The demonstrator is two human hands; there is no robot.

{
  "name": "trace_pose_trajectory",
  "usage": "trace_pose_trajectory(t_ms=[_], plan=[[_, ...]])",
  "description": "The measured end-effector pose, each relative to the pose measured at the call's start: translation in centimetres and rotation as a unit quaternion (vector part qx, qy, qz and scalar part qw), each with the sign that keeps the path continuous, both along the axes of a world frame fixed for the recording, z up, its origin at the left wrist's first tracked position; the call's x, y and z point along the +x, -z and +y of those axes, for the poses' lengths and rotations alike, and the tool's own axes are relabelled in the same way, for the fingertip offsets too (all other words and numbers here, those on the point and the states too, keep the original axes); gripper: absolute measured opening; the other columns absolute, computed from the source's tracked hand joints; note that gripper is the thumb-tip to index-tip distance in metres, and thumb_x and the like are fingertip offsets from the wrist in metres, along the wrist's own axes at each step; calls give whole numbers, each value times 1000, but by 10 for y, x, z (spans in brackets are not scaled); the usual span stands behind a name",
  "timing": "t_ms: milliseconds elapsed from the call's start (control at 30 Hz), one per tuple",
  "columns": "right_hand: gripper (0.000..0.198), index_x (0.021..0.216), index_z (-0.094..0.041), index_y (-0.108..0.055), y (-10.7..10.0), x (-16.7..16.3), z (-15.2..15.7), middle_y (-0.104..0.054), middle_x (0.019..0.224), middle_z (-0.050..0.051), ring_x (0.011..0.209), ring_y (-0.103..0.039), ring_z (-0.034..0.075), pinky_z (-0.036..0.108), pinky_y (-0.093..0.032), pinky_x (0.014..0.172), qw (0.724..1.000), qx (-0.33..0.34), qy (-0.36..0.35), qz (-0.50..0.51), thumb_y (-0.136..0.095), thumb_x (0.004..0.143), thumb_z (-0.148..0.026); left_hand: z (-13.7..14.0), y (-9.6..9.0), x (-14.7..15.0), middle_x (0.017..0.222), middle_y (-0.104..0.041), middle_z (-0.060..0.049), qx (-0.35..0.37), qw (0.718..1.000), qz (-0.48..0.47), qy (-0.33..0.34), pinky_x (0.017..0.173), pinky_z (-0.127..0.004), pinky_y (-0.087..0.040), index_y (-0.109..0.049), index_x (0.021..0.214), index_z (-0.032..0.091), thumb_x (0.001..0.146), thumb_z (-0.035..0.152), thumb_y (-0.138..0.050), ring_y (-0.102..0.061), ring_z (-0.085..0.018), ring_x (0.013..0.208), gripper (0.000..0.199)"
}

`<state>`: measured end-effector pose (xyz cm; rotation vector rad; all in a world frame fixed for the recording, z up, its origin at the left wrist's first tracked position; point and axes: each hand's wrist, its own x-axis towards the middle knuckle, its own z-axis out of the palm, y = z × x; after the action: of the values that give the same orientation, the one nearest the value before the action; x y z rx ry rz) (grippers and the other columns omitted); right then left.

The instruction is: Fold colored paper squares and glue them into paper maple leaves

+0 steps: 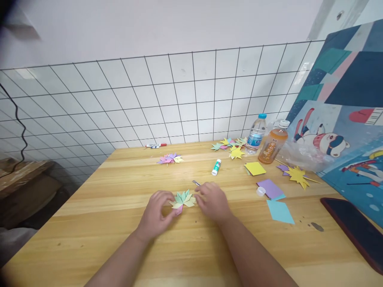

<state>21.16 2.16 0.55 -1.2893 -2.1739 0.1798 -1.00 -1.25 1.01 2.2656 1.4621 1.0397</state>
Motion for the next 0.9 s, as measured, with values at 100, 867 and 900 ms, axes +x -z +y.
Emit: trace_pose_trajectory(t_ms=[100, 867, 900], plan=[[17, 93, -23, -62, 1, -17, -12, -61, 87, 4, 85, -51, 17, 29, -38, 77, 988, 6, -132, -82, -49, 87, -31, 8, 11, -11, 82, -57, -3, 19, 983, -146, -113, 78, -32, -43, -52, 81, 20, 81, 34, -53, -54, -19, 82, 13], [21, 81, -20, -59, -12, -50, -17, -65, 73, 2, 56, -53, 11, 23, -40, 51, 927, -246, 8, 282, -42, 86, -32, 33, 31, -32, 76, -61, -3, -20, 889, -399, -223, 77, -29, -45, -60, 76, 18, 85, 47, -43, -58, -18, 78, 35], [22, 78, -19, -57, -13, -49, -14, -64, 71, 2, 48, -48, 10, 21, -36, 44, 884, -307, 40, 350, -44, 84, -35, 33, 31, -32, 77, -61, -3, -21, 890, -398, -222, 77, -29, -45, -60, 77, 18, 85, 47, -43, -58, -18, 79, 35]])
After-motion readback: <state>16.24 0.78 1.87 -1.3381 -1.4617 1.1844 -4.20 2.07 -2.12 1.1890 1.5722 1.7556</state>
